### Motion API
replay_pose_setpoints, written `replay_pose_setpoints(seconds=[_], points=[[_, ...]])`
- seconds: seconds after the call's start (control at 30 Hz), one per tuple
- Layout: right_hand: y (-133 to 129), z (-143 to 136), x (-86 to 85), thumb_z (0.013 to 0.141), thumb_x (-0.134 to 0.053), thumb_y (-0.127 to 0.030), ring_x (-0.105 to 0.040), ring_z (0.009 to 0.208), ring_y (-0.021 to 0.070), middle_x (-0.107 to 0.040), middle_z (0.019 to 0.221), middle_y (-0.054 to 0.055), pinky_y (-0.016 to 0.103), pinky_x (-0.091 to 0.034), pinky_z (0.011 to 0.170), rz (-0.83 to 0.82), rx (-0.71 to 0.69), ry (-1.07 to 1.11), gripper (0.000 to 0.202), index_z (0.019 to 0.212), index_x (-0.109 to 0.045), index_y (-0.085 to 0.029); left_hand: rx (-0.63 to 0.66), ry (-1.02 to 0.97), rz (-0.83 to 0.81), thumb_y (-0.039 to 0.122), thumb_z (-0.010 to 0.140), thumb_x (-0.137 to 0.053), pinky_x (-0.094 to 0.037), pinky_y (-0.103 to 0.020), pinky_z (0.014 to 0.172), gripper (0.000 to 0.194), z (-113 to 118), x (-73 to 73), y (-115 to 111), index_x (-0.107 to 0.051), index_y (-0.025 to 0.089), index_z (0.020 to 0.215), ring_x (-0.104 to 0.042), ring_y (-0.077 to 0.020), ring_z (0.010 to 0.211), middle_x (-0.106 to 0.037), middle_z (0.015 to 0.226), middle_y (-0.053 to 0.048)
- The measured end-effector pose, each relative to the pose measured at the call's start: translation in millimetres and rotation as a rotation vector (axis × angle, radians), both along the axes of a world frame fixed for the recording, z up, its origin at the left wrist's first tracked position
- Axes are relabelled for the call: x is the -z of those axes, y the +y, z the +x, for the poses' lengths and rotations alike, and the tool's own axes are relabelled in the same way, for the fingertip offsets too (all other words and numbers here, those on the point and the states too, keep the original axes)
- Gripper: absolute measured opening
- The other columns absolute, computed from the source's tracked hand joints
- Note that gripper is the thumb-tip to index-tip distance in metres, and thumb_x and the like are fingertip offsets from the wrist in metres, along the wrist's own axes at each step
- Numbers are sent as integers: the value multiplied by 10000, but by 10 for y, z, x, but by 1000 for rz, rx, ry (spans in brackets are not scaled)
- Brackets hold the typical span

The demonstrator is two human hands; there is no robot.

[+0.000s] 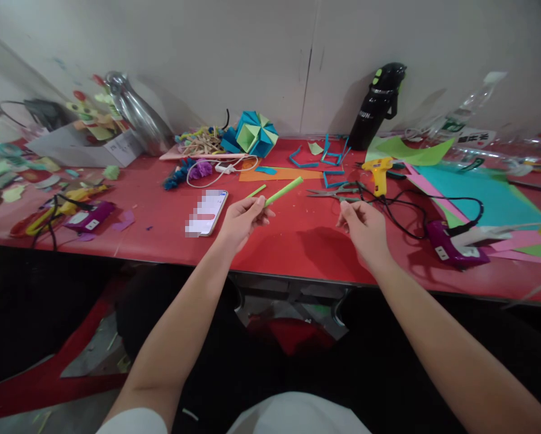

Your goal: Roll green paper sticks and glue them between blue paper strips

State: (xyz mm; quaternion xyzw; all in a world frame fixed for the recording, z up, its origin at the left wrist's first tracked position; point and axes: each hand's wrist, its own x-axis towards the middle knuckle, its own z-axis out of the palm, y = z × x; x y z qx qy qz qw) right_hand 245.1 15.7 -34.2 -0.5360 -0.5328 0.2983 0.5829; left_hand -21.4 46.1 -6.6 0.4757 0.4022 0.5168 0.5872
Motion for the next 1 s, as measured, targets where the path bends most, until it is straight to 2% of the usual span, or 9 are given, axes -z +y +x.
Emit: replay_pose_setpoints(seconds=[0.1, 0.2, 0.43, 0.53, 0.67, 0.83, 0.87, 0.93, 1.0], points=[[34, 14, 48, 812, -717, -432, -572, 583, 119, -626, 694, -4, 246, -464, 555, -13, -35, 30, 248, 858, -642, -200, 11, 11, 12, 385, 787, -748, -501, -200, 621, 256, 2, 32, -4, -718, 157, 898, -631, -85, 618, -737, 784, -57], [41, 18, 62, 827, -693, -450, -585, 580, 124, -636, 703, 5, 255, -481, 558, -31, -62, 7, 265, 877, -653, -193, 18, 28, 29, 380, 763, -767, -518, -218, 657, 285, 12, 48, -13, -723, 156, 934, -653, -100, 657, -750, 824, -68], [-68, -3, -55, 891, -585, -539, -415, 431, 101, -441, 453, -38, 245, -322, 441, -69, -37, -301, 481, 558, -513, -200, 69, 33, 48, 365, 781, -755, -534, -228, 686, 258, 35, 58, -34, -732, 168, 945, -666, -106, 678, -754, 833, -61], [-72, -1, -50, 903, -566, -539, -508, 485, 128, -533, 497, -11, 261, -391, 508, -36, -64, -342, 477, 569, -544, -200, 63, 40, 38, 379, 775, -756, -536, -238, 678, 273, 48, 66, -38, -728, 163, 940, -667, -113, 663, -753, 825, -67], [-56, -3, -12, 870, -626, -512, -617, 614, 166, -684, 679, 23, 289, -468, 621, 13, -113, -328, 338, 739, -669, -204, 55, 69, 17, 403, 772, -755, -539, -244, 663, 284, 76, 72, -52, -725, 158, 913, -670, -118, 640, -753, 808, -74], [-83, -20, -6, 868, -643, -475, -571, 554, 152, -629, 554, 9, 290, -440, 594, 10, -117, -479, 396, 572, -629, -212, 61, 153, 12, 451, 785, -735, -546, -250, 638, 311, 111, 84, -80, -722, 149, 859, -669, -127, 602, -752, 773, -83], [-85, -25, -9, 885, -627, -456, -593, 593, 156, -665, 619, 20, 292, -454, 615, 21, -137, -464, 351, 634, -671, -215, 66, 169, 13, 457, 789, -730, -547, -250, 634, 318, 117, 86, -86, -721, 147, 855, -668, -126, 596, -752, 773, -86], [-85, -40, -14, 888, -632, -418, -647, 735, 170, -731, 864, 42, 300, -495, 684, 29, -204, -383, 209, 922, -738, -241, 77, 190, 15, 466, 796, -720, -552, -254, 638, 325, 131, 92, -99, -721, 146, 853, -670, -128, 596, -752, 780, -88], [-85, -63, -16, 836, -698, -411, -663, 811, 184, -729, 991, 46, 318, -523, 723, -2, -278, -305, 369, 1178, -678, -273, 96, 213, 30, 468, 808, -707, -559, -259, 644, 323, 149, 102, -113, -723, 151, 866, -679, -135, 606, -752, 786, -88]])
